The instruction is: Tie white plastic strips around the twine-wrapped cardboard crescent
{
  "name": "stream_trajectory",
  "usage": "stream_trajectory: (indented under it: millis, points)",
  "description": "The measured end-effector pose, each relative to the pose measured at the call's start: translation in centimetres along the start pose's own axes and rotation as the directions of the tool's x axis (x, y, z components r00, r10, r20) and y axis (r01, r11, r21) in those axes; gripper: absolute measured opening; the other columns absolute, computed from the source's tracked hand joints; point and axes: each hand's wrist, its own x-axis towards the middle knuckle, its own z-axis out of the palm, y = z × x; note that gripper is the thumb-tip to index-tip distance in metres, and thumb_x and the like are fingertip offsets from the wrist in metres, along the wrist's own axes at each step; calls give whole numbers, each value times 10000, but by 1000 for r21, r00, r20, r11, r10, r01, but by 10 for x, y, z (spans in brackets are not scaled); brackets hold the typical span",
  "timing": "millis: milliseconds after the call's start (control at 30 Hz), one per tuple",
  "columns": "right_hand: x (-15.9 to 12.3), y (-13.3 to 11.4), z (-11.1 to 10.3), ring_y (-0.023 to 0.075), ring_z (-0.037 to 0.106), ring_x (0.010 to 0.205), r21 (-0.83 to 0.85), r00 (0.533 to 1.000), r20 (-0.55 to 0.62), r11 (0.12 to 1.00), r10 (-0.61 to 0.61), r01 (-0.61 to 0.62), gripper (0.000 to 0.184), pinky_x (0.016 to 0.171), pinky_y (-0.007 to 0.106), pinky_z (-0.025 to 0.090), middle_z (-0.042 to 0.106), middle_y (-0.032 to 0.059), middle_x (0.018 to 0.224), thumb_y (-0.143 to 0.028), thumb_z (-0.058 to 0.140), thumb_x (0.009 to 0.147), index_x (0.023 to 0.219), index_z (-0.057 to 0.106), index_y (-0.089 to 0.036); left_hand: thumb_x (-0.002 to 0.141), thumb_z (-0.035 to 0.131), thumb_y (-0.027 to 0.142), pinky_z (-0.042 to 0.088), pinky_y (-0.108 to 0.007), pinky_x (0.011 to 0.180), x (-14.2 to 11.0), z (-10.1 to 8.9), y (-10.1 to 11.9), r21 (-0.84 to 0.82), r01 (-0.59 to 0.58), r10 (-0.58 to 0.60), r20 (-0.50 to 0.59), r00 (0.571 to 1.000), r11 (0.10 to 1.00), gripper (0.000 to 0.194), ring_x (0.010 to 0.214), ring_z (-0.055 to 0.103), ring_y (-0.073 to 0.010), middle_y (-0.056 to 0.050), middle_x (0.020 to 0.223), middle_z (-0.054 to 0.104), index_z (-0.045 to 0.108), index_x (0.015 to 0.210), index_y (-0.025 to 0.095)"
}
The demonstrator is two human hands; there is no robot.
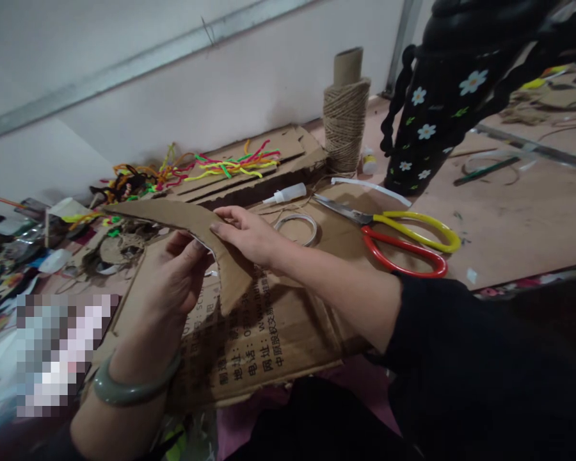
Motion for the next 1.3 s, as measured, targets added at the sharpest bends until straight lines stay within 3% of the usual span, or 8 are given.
stream_trajectory:
  millis: [133,300,500,667,833,1033,1133,1300]
  points:
    - [-6,-3,2,85,562,730,-72,998,34,996,51,-49,168,644,199,490,634,32,959,-250,503,897,1018,584,-165,566,856,263,485,-220,751,1,0,-4,51,-121,120,20,993,991,362,800,608,-100,19,856,668,646,857,214]
    - [-7,1,2,73,471,528,-20,962,227,988,154,-154,272,458,195,395,589,-15,710,-385,537,869,1000,638,-168,554,859,301,502,-274,795,0,-2,0,-30,103,-98,123,988,994,389,822,639,-150,-21,865,697,682,880,182]
    - [3,-4,-12,99,546,661,-184,984,163,982,66,-35,194,635,234,441,637,7,749,-344,601,814,787,657,-160,527,859,196,529,-220,683,1,-3,6,-161,194,-181,94,979,968,336,695,656,-127,-38,811,722,700,819,149]
    - [-4,-21,-23,88,487,589,-338,972,228,941,53,28,286,531,219,383,579,-8,686,-431,536,843,828,621,-158,554,836,187,537,-228,625,2,-4,8,-171,221,-203,116,972,960,296,662,661,-141,-48,777,720,698,811,135]
    - [-6,-24,-25,81,420,540,-643,956,289,748,43,161,248,510,226,324,484,-31,590,-344,532,829,663,538,-160,552,826,163,536,-246,609,2,-4,9,-124,240,-228,100,968,963,310,635,650,-144,-62,777,716,687,826,120]
    - [-1,-17,-23,87,432,579,-745,952,287,599,-109,293,185,576,240,338,504,-28,619,-252,509,813,650,526,-165,530,839,166,544,-251,623,2,-1,7,-115,246,-240,65,969,962,335,652,662,-158,-82,782,727,712,833,102]
    - [0,-15,-22,89,441,599,-739,954,261,605,-150,297,191,594,241,345,516,-23,636,-257,498,822,658,535,-165,530,840,177,551,-266,640,2,0,6,-89,257,-251,70,965,962,303,653,669,-169,-93,761,731,728,798,93]
    - [2,-13,-21,100,484,620,-668,959,255,694,-126,269,218,596,246,382,569,-4,693,-314,473,859,764,592,-157,533,826,167,557,-261,598,3,-1,4,-124,233,-229,45,972,965,263,620,667,-176,-87,710,722,734,773,108]
